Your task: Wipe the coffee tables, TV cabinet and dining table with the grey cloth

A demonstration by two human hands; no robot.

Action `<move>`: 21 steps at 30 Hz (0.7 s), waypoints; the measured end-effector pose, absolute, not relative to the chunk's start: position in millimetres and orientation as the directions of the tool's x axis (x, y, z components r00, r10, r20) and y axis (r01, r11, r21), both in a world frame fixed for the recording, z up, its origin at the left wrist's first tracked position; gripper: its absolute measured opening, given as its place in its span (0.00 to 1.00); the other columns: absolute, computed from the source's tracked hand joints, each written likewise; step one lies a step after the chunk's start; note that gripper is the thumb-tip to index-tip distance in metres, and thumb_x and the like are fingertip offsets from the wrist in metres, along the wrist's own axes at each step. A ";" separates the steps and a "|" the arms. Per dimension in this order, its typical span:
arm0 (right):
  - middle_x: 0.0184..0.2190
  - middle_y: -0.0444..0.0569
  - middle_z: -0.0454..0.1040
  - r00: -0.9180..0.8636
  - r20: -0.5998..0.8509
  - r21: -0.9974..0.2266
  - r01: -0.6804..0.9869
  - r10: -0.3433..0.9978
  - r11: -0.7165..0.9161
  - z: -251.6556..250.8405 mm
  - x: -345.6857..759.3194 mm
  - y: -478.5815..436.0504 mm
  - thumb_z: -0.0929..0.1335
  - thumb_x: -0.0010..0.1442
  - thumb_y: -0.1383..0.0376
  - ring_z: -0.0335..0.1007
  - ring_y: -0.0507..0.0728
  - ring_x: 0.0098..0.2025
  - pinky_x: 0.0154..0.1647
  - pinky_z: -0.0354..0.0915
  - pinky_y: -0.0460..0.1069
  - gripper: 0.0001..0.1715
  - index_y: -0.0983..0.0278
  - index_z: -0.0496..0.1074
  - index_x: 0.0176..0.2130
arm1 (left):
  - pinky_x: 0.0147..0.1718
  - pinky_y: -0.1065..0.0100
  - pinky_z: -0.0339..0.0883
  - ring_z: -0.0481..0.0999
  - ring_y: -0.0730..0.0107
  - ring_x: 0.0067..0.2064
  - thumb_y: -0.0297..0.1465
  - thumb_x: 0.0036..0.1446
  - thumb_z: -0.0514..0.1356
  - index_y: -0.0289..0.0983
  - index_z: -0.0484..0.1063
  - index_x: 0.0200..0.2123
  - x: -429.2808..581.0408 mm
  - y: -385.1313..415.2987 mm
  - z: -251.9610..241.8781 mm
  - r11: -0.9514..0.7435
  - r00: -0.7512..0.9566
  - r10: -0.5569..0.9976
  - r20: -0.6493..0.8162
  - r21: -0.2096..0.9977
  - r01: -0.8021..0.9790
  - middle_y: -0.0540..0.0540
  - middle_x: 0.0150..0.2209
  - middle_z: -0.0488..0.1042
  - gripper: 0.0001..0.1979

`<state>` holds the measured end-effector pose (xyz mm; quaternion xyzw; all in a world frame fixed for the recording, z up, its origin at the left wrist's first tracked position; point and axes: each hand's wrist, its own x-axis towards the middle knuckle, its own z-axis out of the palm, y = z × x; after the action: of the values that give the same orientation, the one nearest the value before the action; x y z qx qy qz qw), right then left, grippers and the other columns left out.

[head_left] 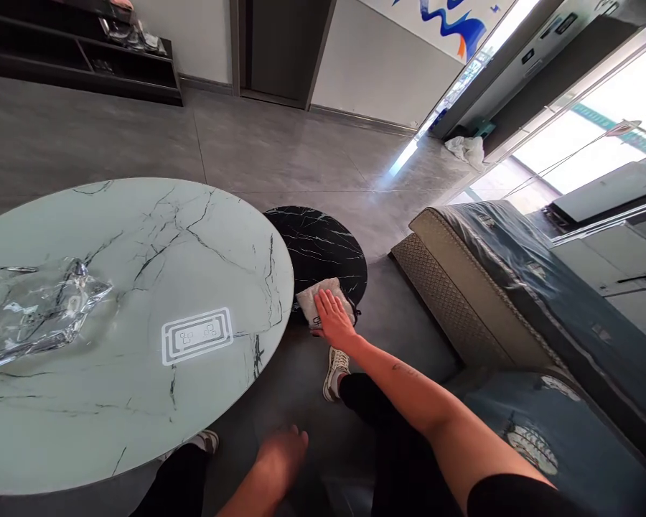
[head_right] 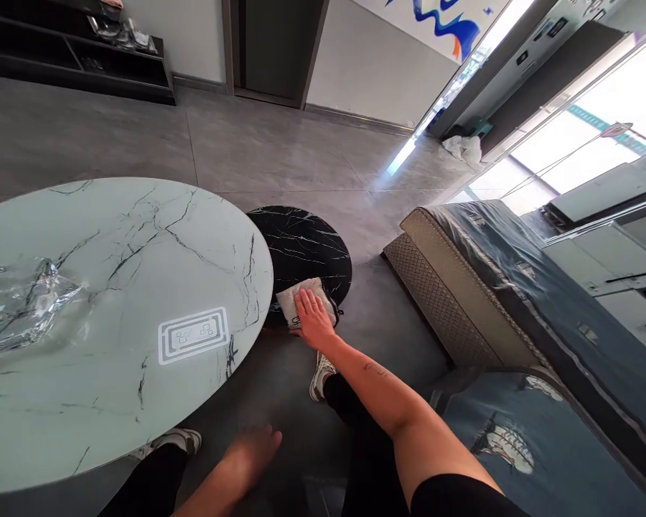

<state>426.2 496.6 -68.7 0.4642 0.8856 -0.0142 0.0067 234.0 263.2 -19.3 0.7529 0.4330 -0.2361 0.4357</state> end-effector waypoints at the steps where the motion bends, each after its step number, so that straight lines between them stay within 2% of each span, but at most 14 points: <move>1: 0.82 0.66 0.40 -0.571 -0.024 -0.024 0.821 0.821 0.571 -69.9 412.0 494.3 0.76 0.65 0.51 0.30 0.73 0.83 0.82 0.38 0.68 0.64 0.72 0.43 0.81 | 0.58 0.46 0.75 0.80 0.39 0.59 0.21 0.65 0.52 0.31 0.76 0.61 235.3 265.1 -17.5 -0.251 0.515 0.435 -0.739 0.449 0.857 0.29 0.58 0.78 0.25; 5: 0.82 0.64 0.39 -0.590 -0.035 -0.074 0.807 0.807 0.587 -66.1 383.2 494.0 0.75 0.66 0.50 0.30 0.73 0.83 0.82 0.38 0.67 0.62 0.71 0.47 0.81 | 0.57 0.47 0.75 0.79 0.39 0.60 0.20 0.64 0.53 0.31 0.75 0.62 237.5 273.7 -11.6 -0.260 0.504 0.407 -0.762 0.432 0.863 0.28 0.58 0.78 0.25; 9: 0.82 0.57 0.42 -0.695 -0.085 -0.149 0.717 0.714 0.681 -49.5 419.9 507.4 0.76 0.64 0.50 0.33 0.69 0.84 0.83 0.34 0.65 0.62 0.63 0.46 0.82 | 0.57 0.46 0.74 0.79 0.40 0.60 0.19 0.61 0.55 0.34 0.76 0.62 236.4 278.4 -12.7 -0.245 0.488 0.421 -0.765 0.422 0.873 0.28 0.59 0.78 0.27; 11: 0.82 0.55 0.43 -0.676 -0.115 -0.163 0.735 0.728 0.658 -42.2 452.6 518.0 0.75 0.64 0.48 0.34 0.69 0.83 0.82 0.31 0.67 0.62 0.59 0.45 0.82 | 0.58 0.46 0.74 0.80 0.41 0.60 0.19 0.63 0.53 0.34 0.76 0.61 236.5 278.5 -14.5 -0.233 0.486 0.434 -0.758 0.427 0.874 0.29 0.59 0.78 0.26; 14: 0.82 0.55 0.41 -0.523 -0.141 -0.168 0.849 0.841 0.501 -40.8 491.9 535.1 0.72 0.66 0.43 0.32 0.70 0.84 0.80 0.31 0.71 0.61 0.59 0.44 0.82 | 0.58 0.47 0.74 0.79 0.40 0.60 0.19 0.64 0.52 0.32 0.76 0.61 238.0 278.0 -15.8 -0.234 0.485 0.424 -0.765 0.425 0.874 0.29 0.59 0.78 0.26; 16: 0.83 0.56 0.40 -0.387 -0.131 -0.172 0.916 0.913 0.363 -47.6 503.2 545.2 0.68 0.69 0.42 0.30 0.70 0.84 0.80 0.34 0.72 0.56 0.60 0.45 0.82 | 0.58 0.48 0.74 0.79 0.40 0.61 0.19 0.65 0.53 0.32 0.75 0.63 239.0 277.8 -15.9 -0.239 0.486 0.404 -0.775 0.424 0.874 0.28 0.59 0.78 0.25; 19: 0.83 0.58 0.39 -0.144 -0.034 -0.205 0.970 0.989 0.134 -65.9 501.7 557.9 0.63 0.73 0.43 0.29 0.70 0.84 0.80 0.39 0.71 0.51 0.63 0.48 0.81 | 0.59 0.47 0.74 0.79 0.40 0.61 0.19 0.65 0.52 0.32 0.76 0.62 239.4 277.7 -17.0 -0.230 0.487 0.395 -0.779 0.429 0.873 0.29 0.59 0.78 0.25; 21: 0.82 0.61 0.40 0.007 0.052 -0.270 0.963 0.999 0.007 -79.0 497.1 565.5 0.62 0.73 0.44 0.30 0.70 0.83 0.80 0.42 0.70 0.49 0.66 0.50 0.80 | 0.59 0.47 0.73 0.79 0.40 0.61 0.19 0.64 0.51 0.33 0.76 0.62 239.1 277.7 -18.9 -0.214 0.483 0.405 -0.776 0.434 0.875 0.30 0.59 0.79 0.26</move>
<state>497.1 565.5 -79.0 0.7003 0.7002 -0.0778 -0.1149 239.1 277.7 -18.9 0.7341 0.4361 -0.2609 0.4504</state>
